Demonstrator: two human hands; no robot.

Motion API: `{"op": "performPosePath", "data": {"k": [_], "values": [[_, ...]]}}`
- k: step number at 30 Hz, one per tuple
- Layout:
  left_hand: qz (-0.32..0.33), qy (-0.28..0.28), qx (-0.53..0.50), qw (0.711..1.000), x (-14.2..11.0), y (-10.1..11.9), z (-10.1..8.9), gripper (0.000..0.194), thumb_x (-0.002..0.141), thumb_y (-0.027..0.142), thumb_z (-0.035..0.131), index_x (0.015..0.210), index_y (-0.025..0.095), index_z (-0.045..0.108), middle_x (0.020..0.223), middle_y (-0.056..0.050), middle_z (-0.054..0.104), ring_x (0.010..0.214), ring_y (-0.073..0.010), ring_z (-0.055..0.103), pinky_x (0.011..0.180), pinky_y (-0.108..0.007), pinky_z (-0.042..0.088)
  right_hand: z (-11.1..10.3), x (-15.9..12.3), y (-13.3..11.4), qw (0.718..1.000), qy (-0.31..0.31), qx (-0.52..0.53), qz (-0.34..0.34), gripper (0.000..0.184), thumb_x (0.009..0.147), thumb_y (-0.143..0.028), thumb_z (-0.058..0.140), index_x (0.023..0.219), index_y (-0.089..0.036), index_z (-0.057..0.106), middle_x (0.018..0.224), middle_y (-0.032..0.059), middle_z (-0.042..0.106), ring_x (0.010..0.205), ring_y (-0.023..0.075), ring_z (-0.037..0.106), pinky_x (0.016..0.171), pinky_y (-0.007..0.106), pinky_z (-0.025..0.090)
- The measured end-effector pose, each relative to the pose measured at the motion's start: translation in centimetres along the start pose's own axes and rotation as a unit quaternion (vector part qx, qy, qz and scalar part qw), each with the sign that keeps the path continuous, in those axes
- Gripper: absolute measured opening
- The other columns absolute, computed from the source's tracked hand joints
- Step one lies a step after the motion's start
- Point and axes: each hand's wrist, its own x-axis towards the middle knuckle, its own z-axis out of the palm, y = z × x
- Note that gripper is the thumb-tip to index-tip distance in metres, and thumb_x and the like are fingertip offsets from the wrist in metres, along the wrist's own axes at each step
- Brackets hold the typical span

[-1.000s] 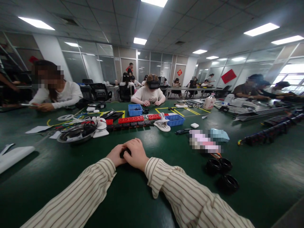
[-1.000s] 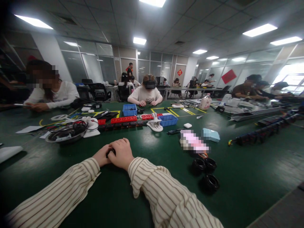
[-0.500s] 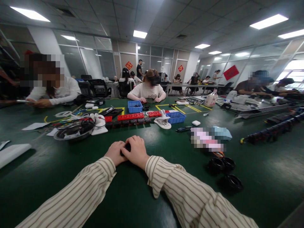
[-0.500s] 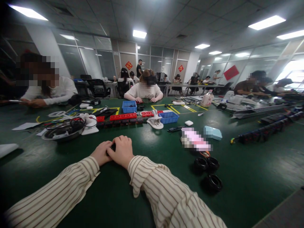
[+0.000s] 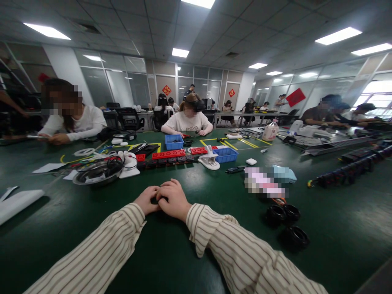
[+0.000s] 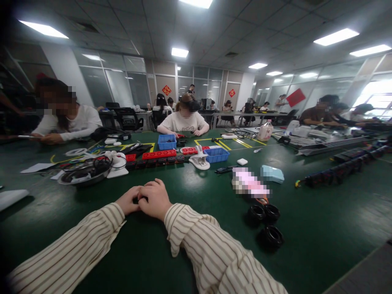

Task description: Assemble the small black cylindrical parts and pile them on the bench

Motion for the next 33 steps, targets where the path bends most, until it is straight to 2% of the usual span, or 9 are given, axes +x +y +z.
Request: {"op": "performPosePath", "data": {"k": [4, 8, 13, 19, 23, 26, 29, 33], "values": [[-0.006, -0.006, 0.002, 1.0, 0.1, 0.3, 0.0, 0.046, 0.056, 0.031, 0.068, 0.099, 0.018, 0.062, 0.107, -0.007, 0.061, 0.103, -0.0292, 0.054, 0.094, -0.041, 0.041, -0.3, 0.0, -0.3, 0.999, 0.036, 0.014, -0.012, 0.01, 0.074, -0.013, 0.056, 0.08, -0.02, 0.059, 0.095, -0.0008, 0.064, 0.099, 0.0164, 0.05, 0.1, 0.035, 0.024], [-0.032, -0.005, 0.025, 0.999, 0.1, 1.4, 0.0, 0.061, 0.056, 0.035, 0.07, 0.111, 0.016, 0.054, 0.112, -0.011, 0.059, 0.105, -0.031, 0.053, 0.095, -0.046, 0.038, -0.1, 0.0, -0.3, 0.997, 0.075, -0.003, 0.032, 0.012, 0.084, -0.025, 0.053, 0.093, -0.017, 0.057, 0.098, 0.0043, 0.06, 0.096, 0.0179, 0.049, 0.092, 0.033, 0.032], [-0.101, -0.002, 0.096, 0.99, 0.0, 3.0, -0.5, 0.055, 0.057, 0.04, 0.069, 0.105, 0.017, 0.054, 0.11, -0.012, 0.059, 0.108, -0.0331, 0.051, 0.102, -0.056, 0.026, 0.7, 0.1, 0.4, 0.991, 0.071, -0.031, 0.11, 0.02, 0.087, -0.034, 0.051, 0.097, -0.017, 0.054, 0.097, 0.0055, 0.057, 0.094, 0.0199, 0.048, 0.085, 0.034, 0.035], [-0.086, -0.004, 0.097, 0.992, 0.1, 3.1, -0.7, 0.039, 0.059, 0.035, 0.067, 0.092, 0.017, 0.056, 0.097, -0.008, 0.06, 0.099, -0.0293, 0.055, 0.101, -0.053, 0.028, 0.8, 0.3, 0.3, 0.99, 0.045, -0.054, 0.124, 0.026, 0.08, -0.041, 0.059, 0.091, -0.017, 0.055, 0.093, 0.0047, 0.054, 0.091, 0.0204, 0.048, 0.082, 0.034, 0.037], [-0.069, 0.001, 0.086, 0.994, 0.1, 2.7, -0.5, 0.035, 0.059, 0.032, 0.066, 0.09, 0.018, 0.057, 0.096, -0.007, 0.06, 0.098, -0.0276, 0.055, 0.101, -0.049, 0.029, 0.7, 0.3, 0.2, 0.989, 0.04, -0.058, 0.132, 0.024, 0.078, -0.039, 0.061, 0.089, -0.018, 0.056, 0.092, 0.0046, 0.054, 0.09, 0.0202, 0.048, 0.081, 0.033, 0.037], [-0.05, 0.003, 0.07, 0.996, 0.2, 2.4, -0.5, 0.037, 0.059, 0.031, 0.066, 0.092, 0.016, 0.059, 0.098, -0.009, 0.06, 0.095, -0.027, 0.056, 0.095, -0.043, 0.037, 0.7, 0.2, 0.4, 0.989, 0.044, -0.048, 0.13, 0.021, 0.079, -0.036, 0.059, 0.088, -0.018, 0.057, 0.092, 0.0047, 0.054, 0.089, 0.02, 0.048, 0.08, 0.033, 0.037], [-0.028, 0.004, 0.049, 0.998, 0.1, 2.0, -0.6, 0.037, 0.06, 0.031, 0.065, 0.094, 0.015, 0.061, 0.1, -0.009, 0.061, 0.095, -0.0256, 0.056, 0.088, -0.037, 0.044, 0.7, 0.3, 0.5, 0.992, 0.042, -0.032, 0.112, 0.013, 0.078, -0.028, 0.058, 0.086, -0.018, 0.057, 0.089, 0.0037, 0.056, 0.088, 0.0191, 0.049, 0.08, 0.033, 0.036], [-0.005, 0.004, 0.03, 1.0, 0.0, 1.5, -0.5, 0.039, 0.06, 0.029, 0.065, 0.096, 0.014, 0.064, 0.103, -0.009, 0.062, 0.098, -0.0266, 0.056, 0.091, -0.036, 0.043, 0.4, 0.3, 0.2, 0.997, 0.026, -0.021, 0.072, 0.003, 0.074, -0.016, 0.057, 0.075, -0.019, 0.057, 0.082, 0.0001, 0.06, 0.085, 0.0161, 0.052, 0.083, 0.031, 0.035]]}}
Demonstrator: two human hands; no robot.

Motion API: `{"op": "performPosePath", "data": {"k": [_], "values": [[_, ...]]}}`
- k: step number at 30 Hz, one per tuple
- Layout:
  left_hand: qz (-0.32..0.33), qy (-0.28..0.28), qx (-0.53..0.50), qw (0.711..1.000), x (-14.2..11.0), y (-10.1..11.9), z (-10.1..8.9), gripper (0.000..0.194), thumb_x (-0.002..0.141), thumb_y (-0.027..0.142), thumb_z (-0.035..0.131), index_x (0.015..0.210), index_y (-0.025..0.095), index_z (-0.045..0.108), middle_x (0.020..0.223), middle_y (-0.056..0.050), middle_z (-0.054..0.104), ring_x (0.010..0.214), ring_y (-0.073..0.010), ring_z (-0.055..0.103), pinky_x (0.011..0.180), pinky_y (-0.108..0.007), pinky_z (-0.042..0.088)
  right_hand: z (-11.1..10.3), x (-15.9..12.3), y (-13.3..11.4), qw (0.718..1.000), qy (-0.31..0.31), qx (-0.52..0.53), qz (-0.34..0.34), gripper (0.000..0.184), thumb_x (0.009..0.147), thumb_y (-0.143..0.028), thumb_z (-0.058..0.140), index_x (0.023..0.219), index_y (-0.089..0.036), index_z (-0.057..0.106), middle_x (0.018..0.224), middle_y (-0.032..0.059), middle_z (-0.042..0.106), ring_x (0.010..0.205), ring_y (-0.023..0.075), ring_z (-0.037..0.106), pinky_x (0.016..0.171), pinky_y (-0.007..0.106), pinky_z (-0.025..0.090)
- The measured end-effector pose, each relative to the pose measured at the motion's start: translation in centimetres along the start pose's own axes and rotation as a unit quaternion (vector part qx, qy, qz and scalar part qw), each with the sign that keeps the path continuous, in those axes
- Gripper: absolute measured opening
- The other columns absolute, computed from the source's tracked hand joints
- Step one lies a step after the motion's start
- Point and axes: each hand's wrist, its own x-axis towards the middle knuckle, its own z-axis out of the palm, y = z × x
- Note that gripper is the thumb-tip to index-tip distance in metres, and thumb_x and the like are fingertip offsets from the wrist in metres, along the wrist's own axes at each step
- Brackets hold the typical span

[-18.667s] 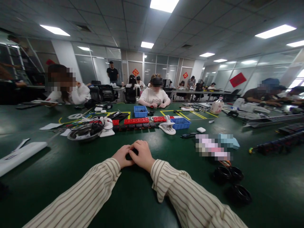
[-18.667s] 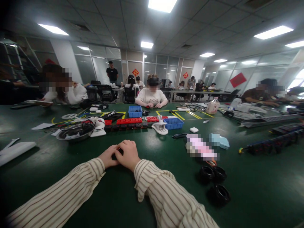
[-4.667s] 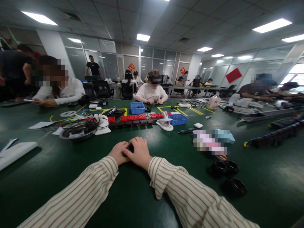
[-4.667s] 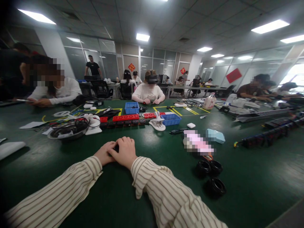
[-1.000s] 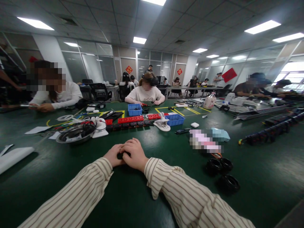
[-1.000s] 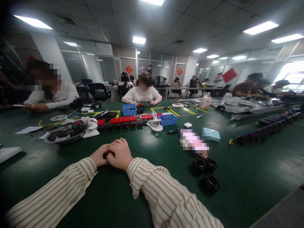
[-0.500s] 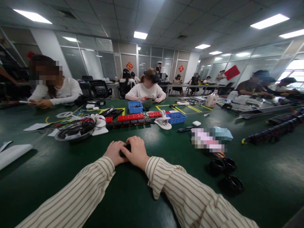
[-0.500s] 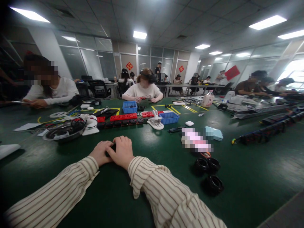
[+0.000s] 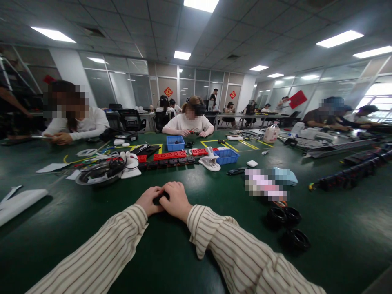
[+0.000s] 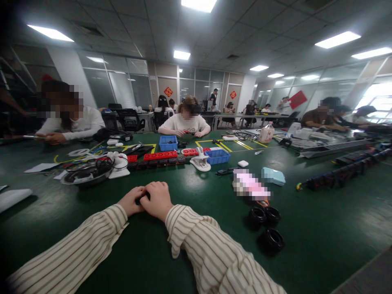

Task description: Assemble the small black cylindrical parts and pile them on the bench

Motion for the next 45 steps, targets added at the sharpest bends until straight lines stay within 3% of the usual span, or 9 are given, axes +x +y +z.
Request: {"op": "performPosePath", "data": {"k": [5, 12, 17, 20, 28, 35, 38, 42, 45], "values": [[0.002, 0.005, -0.003, 1.0, -0.1, -0.1, 0.2, 0.048, 0.059, 0.032, 0.067, 0.103, 0.014, 0.062, 0.11, -0.012, 0.061, 0.105, -0.0301, 0.054, 0.094, -0.04, 0.041, -0.4, -0.2, -0.4, 1.0, 0.013, 0.015, -0.015, 0.018, 0.075, -0.014, 0.055, 0.092, -0.019, 0.056, 0.094, 0.0007, 0.062, 0.094, 0.016, 0.052, 0.1, 0.035, 0.026], [-0.06, 0.011, 0.031, 0.998, -0.1, 1.3, -0.2, 0.056, 0.059, 0.036, 0.068, 0.108, 0.014, 0.055, 0.108, -0.011, 0.06, 0.103, -0.0305, 0.055, 0.095, -0.045, 0.038, -0.1, -0.3, -0.2, 0.998, 0.061, 0.02, 0.018, 0.027, 0.081, -0.028, 0.056, 0.105, -0.015, 0.052, 0.103, 0.0065, 0.058, 0.099, 0.0197, 0.05, 0.093, 0.035, 0.034], [-0.088, 0.007, 0.05, 0.995, 0.2, 1.8, -0.2, 0.039, 0.059, 0.032, 0.067, 0.093, 0.017, 0.057, 0.098, -0.008, 0.06, 0.098, -0.0293, 0.055, 0.098, -0.05, 0.031, 0.1, -0.1, -0.2, 0.997, 0.051, 0.001, 0.059, 0.035, 0.078, -0.037, 0.06, 0.105, -0.016, 0.051, 0.104, 0.0072, 0.055, 0.099, 0.0219, 0.048, 0.089, 0.037, 0.036], [-0.083, 0.01, 0.043, 0.996, 0.3, 1.4, -0.1, 0.028, 0.06, 0.03, 0.065, 0.083, 0.017, 0.057, 0.091, -0.007, 0.059, 0.09, -0.028, 0.056, 0.092, -0.047, 0.038, 0.1, 0.0, -0.2, 0.997, 0.04, -0.013, 0.07, 0.032, 0.078, -0.04, 0.06, 0.098, -0.017, 0.052, 0.099, 0.0061, 0.054, 0.096, 0.0217, 0.048, 0.087, 0.037, 0.036], [-0.038, 0.016, -0.007, 0.999, 0.3, 0.5, 0.3, 0.035, 0.061, 0.03, 0.064, 0.093, 0.015, 0.061, 0.099, -0.009, 0.061, 0.095, -0.0262, 0.056, 0.088, -0.038, 0.045, 0.3, 0.1, 0.3, 0.998, 0.024, 0.019, 0.049, 0.011, 0.077, -0.022, 0.056, 0.088, -0.018, 0.054, 0.093, 0.0041, 0.054, 0.092, 0.0185, 0.049, 0.083, 0.033, 0.038], [-0.006, 0.005, -0.024, 1.0, 0.0, 0.1, 0.1, 0.04, 0.062, 0.031, 0.065, 0.098, 0.014, 0.063, 0.106, -0.01, 0.061, 0.104, -0.0282, 0.054, 0.095, -0.037, 0.041, -0.1, -0.1, -0.1, 0.999, 0.01, 0.046, -0.001, 0.028, 0.07, -0.008, 0.054, 0.095, -0.018, 0.054, 0.093, 0.0009, 0.06, 0.091, 0.0155, 0.054, 0.094, 0.032, 0.034], [-0.01, 0.007, -0.025, 1.0, 0.0, 0.1, 0.2, 0.045, 0.061, 0.031, 0.066, 0.101, 0.012, 0.061, 0.109, -0.013, 0.059, 0.105, -0.0287, 0.053, 0.096, -0.039, 0.041, -0.2, -0.3, -0.2, 0.999, 0.026, 0.047, 0.005, 0.03, 0.074, -0.013, 0.053, 0.104, -0.018, 0.051, 0.102, 0.0033, 0.059, 0.1, 0.017, 0.052, 0.103, 0.037, 0.025], [-0.04, 0.016, 0.008, 0.999, 0.0, 0.8, 0.2, 0.058, 0.058, 0.036, 0.068, 0.108, 0.008, 0.056, 0.109, -0.016, 0.057, 0.102, -0.0325, 0.053, 0.093, -0.047, 0.039, 0.0, -0.2, -0.2, 0.998, 0.042, 0.018, 0.045, 0.029, 0.079, -0.03, 0.056, 0.104, -0.017, 0.051, 0.103, 0.0065, 0.057, 0.1, 0.0207, 0.05, 0.093, 0.038, 0.033], [-0.075, 0.015, 0.049, 0.996, 0.1, 1.7, -0.1, 0.052, 0.058, 0.036, 0.067, 0.104, 0.014, 0.056, 0.105, -0.011, 0.059, 0.101, -0.0314, 0.053, 0.097, -0.049, 0.034, 0.1, -0.1, -0.1, 0.996, 0.037, -0.017, 0.078, 0.033, 0.076, -0.04, 0.06, 0.099, -0.017, 0.052, 0.099, 0.0064, 0.055, 0.095, 0.0218, 0.049, 0.086, 0.037, 0.036]]}}
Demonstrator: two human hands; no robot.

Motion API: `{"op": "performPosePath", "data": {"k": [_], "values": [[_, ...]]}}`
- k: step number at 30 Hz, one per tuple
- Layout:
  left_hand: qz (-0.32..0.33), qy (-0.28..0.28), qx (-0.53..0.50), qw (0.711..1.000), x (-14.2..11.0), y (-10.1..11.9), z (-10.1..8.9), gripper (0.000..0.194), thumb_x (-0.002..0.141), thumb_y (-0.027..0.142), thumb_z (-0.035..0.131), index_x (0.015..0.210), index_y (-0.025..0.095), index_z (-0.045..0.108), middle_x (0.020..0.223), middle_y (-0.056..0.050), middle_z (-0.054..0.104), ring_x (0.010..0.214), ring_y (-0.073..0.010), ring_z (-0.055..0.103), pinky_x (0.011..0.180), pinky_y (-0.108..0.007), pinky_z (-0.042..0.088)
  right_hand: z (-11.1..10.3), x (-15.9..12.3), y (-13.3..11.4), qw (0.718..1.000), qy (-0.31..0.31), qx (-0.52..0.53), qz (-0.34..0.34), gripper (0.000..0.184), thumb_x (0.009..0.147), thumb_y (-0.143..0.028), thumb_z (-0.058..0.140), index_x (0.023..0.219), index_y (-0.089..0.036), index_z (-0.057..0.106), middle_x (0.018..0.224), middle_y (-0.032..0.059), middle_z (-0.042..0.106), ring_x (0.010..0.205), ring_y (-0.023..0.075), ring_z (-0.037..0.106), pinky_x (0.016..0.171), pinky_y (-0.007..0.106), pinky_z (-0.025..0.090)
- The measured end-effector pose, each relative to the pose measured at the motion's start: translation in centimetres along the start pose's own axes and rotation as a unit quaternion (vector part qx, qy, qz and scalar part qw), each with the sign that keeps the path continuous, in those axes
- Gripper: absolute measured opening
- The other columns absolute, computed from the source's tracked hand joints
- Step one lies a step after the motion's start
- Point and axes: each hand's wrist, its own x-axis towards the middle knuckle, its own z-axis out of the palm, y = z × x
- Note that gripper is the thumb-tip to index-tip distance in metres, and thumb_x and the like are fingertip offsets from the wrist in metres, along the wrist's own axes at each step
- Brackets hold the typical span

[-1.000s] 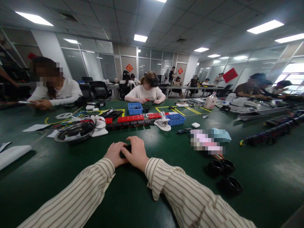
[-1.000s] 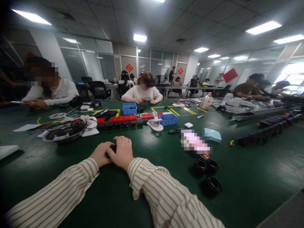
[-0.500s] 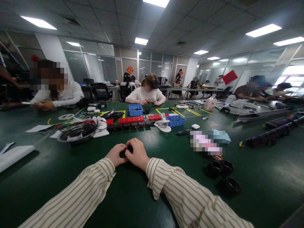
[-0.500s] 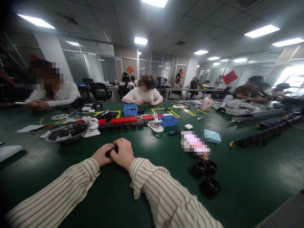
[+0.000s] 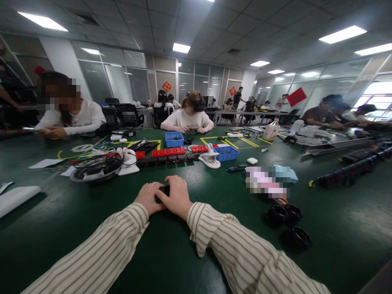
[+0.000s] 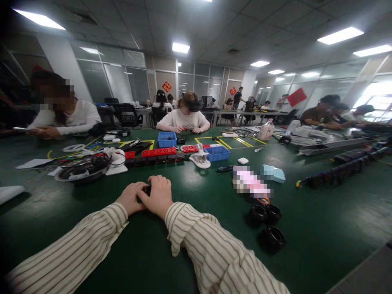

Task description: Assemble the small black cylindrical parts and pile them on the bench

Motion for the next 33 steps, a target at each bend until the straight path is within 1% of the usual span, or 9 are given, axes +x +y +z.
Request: {"op": "performPosePath", "data": {"k": [3, 6, 13, 15, 17, 21, 24, 29, 33], "values": [[-0.01, -0.004, 0.009, 1.0, 0.0, 0.5, -0.2, 0.041, 0.058, 0.032, 0.065, 0.095, 0.018, 0.057, 0.099, -0.008, 0.061, 0.1, -0.0294, 0.054, 0.1, -0.05, 0.03, 0.2, 0.1, 0.1, 0.999, -0.02, -0.031, 0.007, 0.026, 0.077, -0.04, 0.06, 0.09, -0.018, 0.055, 0.093, 0.0053, 0.054, 0.092, 0.0216, 0.048, 0.082, 0.036, 0.036], [0.003, -0.001, -0.002, 1.0, 0.1, 0.3, 0.0, 0.033, 0.058, 0.03, 0.064, 0.089, 0.018, 0.059, 0.094, -0.008, 0.061, 0.094, -0.028, 0.055, 0.097, -0.047, 0.034, 0.3, 0.2, 0.1, 0.999, -0.032, -0.038, 0.0, 0.017, 0.079, -0.035, 0.059, 0.085, -0.019, 0.056, 0.09, 0.0042, 0.053, 0.09, 0.0203, 0.048, 0.081, 0.034, 0.035], [0.061, -0.012, -0.06, 0.996, 0.3, -1.5, 0.6, 0.039, 0.058, 0.026, 0.064, 0.096, 0.018, 0.062, 0.099, -0.007, 0.061, 0.096, -0.0252, 0.056, 0.09, -0.035, 0.044, -0.2, 0.1, 0.1, 0.996, -0.055, 0.002, -0.07, 0.004, 0.075, -0.019, 0.056, 0.079, -0.019, 0.057, 0.087, 0.0015, 0.058, 0.089, 0.0174, 0.049, 0.084, 0.032, 0.033], [0.07, -0.015, -0.069, 0.995, 0.4, -1.9, 0.7, 0.037, 0.058, 0.026, 0.063, 0.094, 0.017, 0.063, 0.098, -0.007, 0.062, 0.097, -0.0256, 0.056, 0.091, -0.035, 0.043, -0.4, -0.1, 0.0, 0.994, -0.061, 0.007, -0.087, 0.006, 0.073, -0.015, 0.055, 0.077, -0.019, 0.057, 0.085, 0.0005, 0.059, 0.089, 0.0165, 0.051, 0.089, 0.033, 0.032], [0.075, -0.017, -0.072, 0.994, 0.4, -2.0, 0.9, 0.039, 0.058, 0.027, 0.063, 0.096, 0.018, 0.062, 0.1, -0.007, 0.062, 0.099, -0.0265, 0.056, 0.093, -0.037, 0.043, -0.6, -0.2, -0.2, 0.993, -0.061, 0.012, -0.098, 0.012, 0.073, -0.012, 0.053, 0.082, -0.02, 0.058, 0.086, 0.0, 0.061, 0.091, 0.0163, 0.052, 0.096, 0.035, 0.028], [0.059, -0.005, -0.065, 0.996, 0.4, -1.7, 0.7, 0.053, 0.055, 0.028, 0.067, 0.106, 0.019, 0.057, 0.115, -0.01, 0.057, 0.107, -0.0294, 0.052, 0.096, -0.042, 0.039, -0.7, -0.3, -0.3, 0.995, -0.027, 0.028, -0.092, 0.02, 0.077, -0.018, 0.055, 0.096, -0.02, 0.056, 0.096, 0.0016, 0.062, 0.098, 0.0177, 0.051, 0.102, 0.038, 0.022], [0.025, 0.012, -0.035, 0.999, 0.1, -0.7, 0.2, 0.056, 0.056, 0.031, 0.068, 0.109, 0.017, 0.053, 0.111, -0.012, 0.057, 0.105, -0.0305, 0.052, 0.096, -0.046, 0.036, -0.7, -0.2, -0.3, 0.997, -0.003, 0.028, -0.067, 0.017, 0.079, -0.027, 0.057, 0.095, -0.02, 0.055, 0.098, 0.0034, 0.06, 0.097, 0.0189, 0.05, 0.096, 0.037, 0.028], [-0.013, -0.008, 0.016, 1.0, -0.1, 1.1, -0.4, 0.048, 0.059, 0.032, 0.066, 0.102, 0.015, 0.054, 0.105, -0.011, 0.058, 0.105, -0.0316, 0.052, 0.102, -0.054, 0.026, -0.1, 0.0, -0.2, 1.0, -0.004, -0.02, -0.014, 0.024, 0.077, -0.038, 0.061, 0.09, -0.019, 0.055, 0.092, 0.0043, 0.056, 0.09, 0.0206, 0.049, 0.083, 0.035, 0.035], [-0.01, -0.008, 0.011, 1.0, 0.0, 1.1, 0.0, 0.038, 0.06, 0.031, 0.064, 0.095, 0.015, 0.058, 0.095, -0.01, 0.059, 0.095, -0.0314, 0.055, 0.098, -0.052, 0.032, 0.2, 0.1, -0.1, 0.999, -0.017, -0.04, -0.006, 0.015, 0.079, -0.034, 0.059, 0.081, -0.019, 0.058, 0.088, 0.0038, 0.055, 0.089, 0.0197, 0.048, 0.08, 0.034, 0.035]]}}
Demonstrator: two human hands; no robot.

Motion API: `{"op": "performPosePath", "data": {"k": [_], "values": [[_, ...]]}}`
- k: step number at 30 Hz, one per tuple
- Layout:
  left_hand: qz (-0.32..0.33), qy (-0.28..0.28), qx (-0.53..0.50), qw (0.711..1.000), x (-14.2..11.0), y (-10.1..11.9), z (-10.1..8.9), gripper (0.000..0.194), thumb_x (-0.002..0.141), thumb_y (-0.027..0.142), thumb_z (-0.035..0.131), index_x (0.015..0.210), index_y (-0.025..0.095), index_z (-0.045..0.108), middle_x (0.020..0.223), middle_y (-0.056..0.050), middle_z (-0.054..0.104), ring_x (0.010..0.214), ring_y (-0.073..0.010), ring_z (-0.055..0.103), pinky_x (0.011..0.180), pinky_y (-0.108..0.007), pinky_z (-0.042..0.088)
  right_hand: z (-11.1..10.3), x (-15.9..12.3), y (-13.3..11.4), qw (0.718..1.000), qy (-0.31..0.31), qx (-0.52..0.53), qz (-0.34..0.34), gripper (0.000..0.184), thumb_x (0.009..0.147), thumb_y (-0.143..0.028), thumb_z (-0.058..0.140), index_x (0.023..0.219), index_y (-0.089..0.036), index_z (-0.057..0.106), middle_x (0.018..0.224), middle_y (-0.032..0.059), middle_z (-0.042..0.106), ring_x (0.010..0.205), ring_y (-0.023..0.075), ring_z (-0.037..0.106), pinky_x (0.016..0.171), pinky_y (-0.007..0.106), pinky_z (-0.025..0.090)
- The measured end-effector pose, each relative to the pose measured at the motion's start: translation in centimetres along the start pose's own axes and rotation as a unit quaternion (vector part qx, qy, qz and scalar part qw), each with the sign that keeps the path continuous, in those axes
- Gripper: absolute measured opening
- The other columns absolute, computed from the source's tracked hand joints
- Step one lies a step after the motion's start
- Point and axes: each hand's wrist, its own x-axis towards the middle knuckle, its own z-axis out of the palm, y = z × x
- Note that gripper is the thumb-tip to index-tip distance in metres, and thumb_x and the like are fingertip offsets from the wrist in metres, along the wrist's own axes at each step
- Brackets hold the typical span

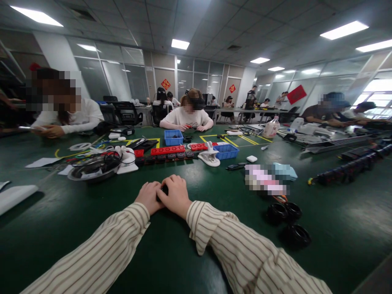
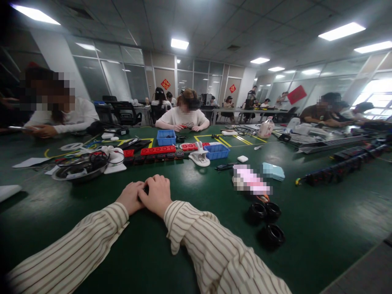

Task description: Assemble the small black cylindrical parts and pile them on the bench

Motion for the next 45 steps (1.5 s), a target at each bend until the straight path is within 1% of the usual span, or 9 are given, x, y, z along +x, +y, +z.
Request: {"op": "performPosePath", "data": {"k": [7, 11, 13, 16, 20, 28, 35, 41, 45], "values": [[0.059, -0.007, -0.077, 0.995, 0.3, -1.8, 0.6, 0.04, 0.058, 0.024, 0.065, 0.096, 0.013, 0.06, 0.099, -0.009, 0.06, 0.096, -0.0263, 0.055, 0.09, -0.036, 0.043, -0.3, 0.0, 0.3, 0.995, -0.026, 0.057, -0.072, 0.005, 0.076, -0.018, 0.056, 0.079, -0.018, 0.06, 0.088, 0.0025, 0.06, 0.089, 0.0174, 0.051, 0.082, 0.032, 0.035], [0.075, -0.012, -0.102, 0.992, 0.4, -2.2, 0.6, 0.03, 0.057, 0.022, 0.065, 0.086, 0.015, 0.062, 0.091, -0.006, 0.062, 0.089, -0.025, 0.058, 0.084, -0.035, 0.047, -0.7, -0.1, 0.3, 0.988, -0.047, 0.076, -0.123, 0.015, 0.072, -0.007, 0.054, 0.075, -0.02, 0.06, 0.084, -0.0032, 0.065, 0.087, 0.0123, 0.056, 0.095, 0.029, 0.03], [0.08, -0.012, -0.11, 0.991, 0.4, -2.2, 0.8, 0.034, 0.057, 0.022, 0.065, 0.09, 0.016, 0.061, 0.093, -0.005, 0.063, 0.091, -0.0249, 0.059, 0.084, -0.035, 0.048, -0.8, -0.2, 0.2, 0.986, -0.043, 0.085, -0.135, 0.018, 0.072, -0.006, 0.052, 0.079, -0.02, 0.06, 0.086, -0.0029, 0.066, 0.089, 0.0123, 0.057, 0.101, 0.031, 0.025], [0.08, -0.003, -0.113, 0.99, 0.3, -2.1, 1.1, 0.046, 0.055, 0.022, 0.067, 0.1, 0.017, 0.058, 0.102, -0.007, 0.063, 0.097, -0.0269, 0.057, 0.09, -0.039, 0.045, -1.0, -0.4, -0.1, 0.987, -0.009, 0.099, -0.128, 0.018, 0.075, -0.01, 0.054, 0.089, -0.019, 0.06, 0.093, 0.0001, 0.065, 0.095, 0.0144, 0.056, 0.103, 0.034, 0.022], [0.063, 0.011, -0.109, 0.992, 0.2, -1.7, 1.0, 0.055, 0.055, 0.025, 0.069, 0.107, 0.016, 0.054, 0.112, -0.012, 0.059, 0.105, -0.0299, 0.053, 0.095, -0.045, 0.04, -1.0, -0.5, -0.2, 0.991, 0.035, 0.089, -0.092, 0.019, 0.079, -0.021, 0.057, 0.098, -0.017, 0.057, 0.099, 0.0035, 0.062, 0.098, 0.0174, 0.052, 0.096, 0.034, 0.03], [-0.003, -0.035, -0.041, 0.999, -0.1, 0.4, -0.9, 0.05, 0.06, 0.034, 0.065, 0.105, 0.017, 0.052, 0.114, -0.011, 0.056, 0.113, -0.0317, 0.049, 0.104, -0.062, 0.017, -0.5, -0.2, 0.3, 0.998, 0.028, 0.026, -0.039, 0.028, 0.081, -0.04, 0.059, 0.098, -0.019, 0.056, 0.099, 0.0049, 0.056, 0.096, 0.0206, 0.048, 0.088, 0.036, 0.034], [0.007, -0.022, -0.015, 1.0, 0.2, -0.5, -0.2, 0.039, 0.061, 0.033, 0.063, 0.096, 0.016, 0.057, 0.1, -0.009, 0.061, 0.102, -0.0298, 0.055, 0.104, -0.057, 0.021, 0.0, 0.0, 0.4, 1.0, 0.006, -0.007, -0.009, 0.025, 0.078, -0.042, 0.061, 0.086, -0.019, 0.057, 0.09, 0.004, 0.053, 0.089, 0.0197, 0.048, 0.08, 0.034, 0.036], [0.052, -0.012, -0.087, 0.995, 0.5, -2.3, 0.5, 0.042, 0.057, 0.029, 0.064, 0.096, 0.015, 0.06, 0.1, -0.009, 0.061, 0.098, -0.0277, 0.056, 0.093, -0.04, 0.042, 0.0, 0.2, 0.5, 0.998, -0.021, 0.022, -0.058, 0.013, 0.08, -0.03, 0.058, 0.084, -0.018, 0.06, 0.087, 0.0032, 0.054, 0.088, 0.018, 0.049, 0.078, 0.032, 0.035], [0.091, -0.014, -0.149, 0.984, 0.5, -3.0, 0.6, 0.034, 0.059, 0.03, 0.064, 0.09, 0.017, 0.063, 0.099, -0.006, 0.061, 0.098, -0.0264, 0.056, 0.091, -0.037, 0.044, -0.4, 0.2, 0.4, 0.993, -0.041, 0.042, -0.105, 0.005, 0.076, -0.017, 0.058, 0.08, -0.017, 0.06, 0.089, 0.0015, 0.059, 0.087, 0.015, 0.052, 0.081, 0.029, 0.035]]}}
